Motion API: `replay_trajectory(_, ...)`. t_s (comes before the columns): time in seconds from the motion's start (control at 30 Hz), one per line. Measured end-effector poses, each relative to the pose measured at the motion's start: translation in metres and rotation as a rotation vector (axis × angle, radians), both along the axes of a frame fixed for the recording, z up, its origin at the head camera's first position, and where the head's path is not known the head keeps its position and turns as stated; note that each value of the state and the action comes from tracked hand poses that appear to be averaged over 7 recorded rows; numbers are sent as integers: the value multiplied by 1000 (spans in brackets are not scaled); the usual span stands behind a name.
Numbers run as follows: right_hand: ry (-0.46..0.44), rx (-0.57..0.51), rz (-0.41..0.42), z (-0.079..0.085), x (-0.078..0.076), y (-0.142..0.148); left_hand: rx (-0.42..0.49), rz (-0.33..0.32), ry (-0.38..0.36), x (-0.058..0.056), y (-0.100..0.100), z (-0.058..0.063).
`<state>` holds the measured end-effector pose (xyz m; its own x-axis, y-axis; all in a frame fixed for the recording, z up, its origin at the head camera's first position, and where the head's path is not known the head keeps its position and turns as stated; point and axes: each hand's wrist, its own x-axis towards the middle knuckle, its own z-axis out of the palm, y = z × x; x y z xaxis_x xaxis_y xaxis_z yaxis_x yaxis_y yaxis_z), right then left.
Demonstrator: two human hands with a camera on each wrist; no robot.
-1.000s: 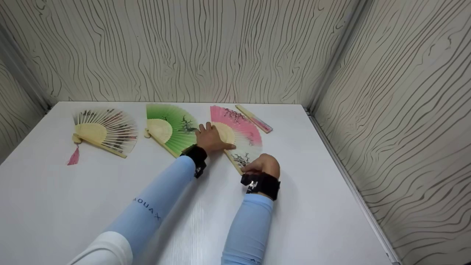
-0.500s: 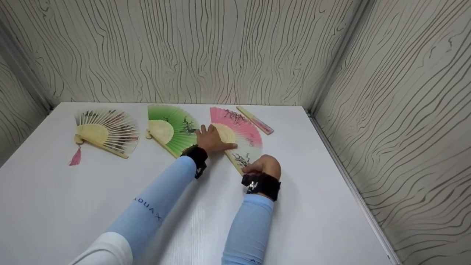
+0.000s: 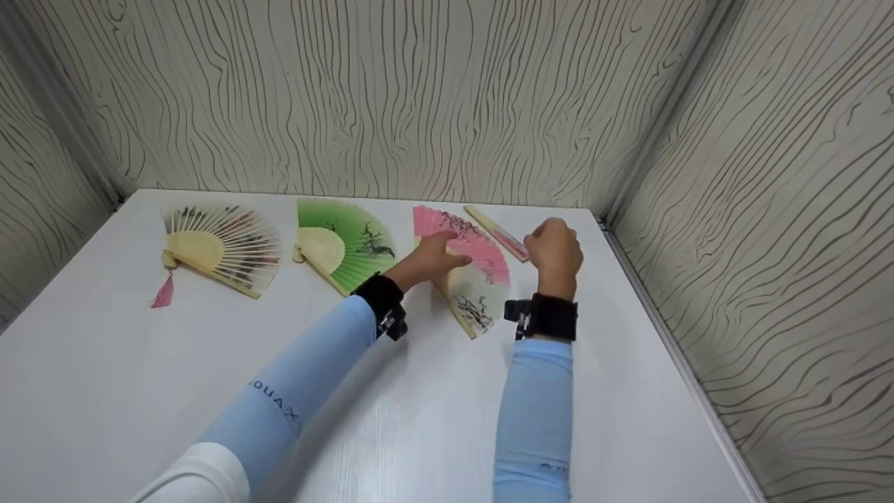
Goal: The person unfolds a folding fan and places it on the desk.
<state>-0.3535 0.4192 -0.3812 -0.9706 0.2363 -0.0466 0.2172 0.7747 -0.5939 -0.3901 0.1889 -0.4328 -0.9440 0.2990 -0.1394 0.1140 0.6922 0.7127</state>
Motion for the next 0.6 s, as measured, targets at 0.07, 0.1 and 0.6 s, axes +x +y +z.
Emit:
replay_trajectory(0.07, 42, 34, 34, -13, -22, 3, 135, -15, -52, 0, 13, 2)
replay_trajectory(0.1, 43, 42, 52, -20, -32, 4, 177, -25, -72, 0, 21, 3)
replay_trajectory(0.6, -16, 153, 62, -132, -111, 40, 439, -36, -366, 5, 74, -4)
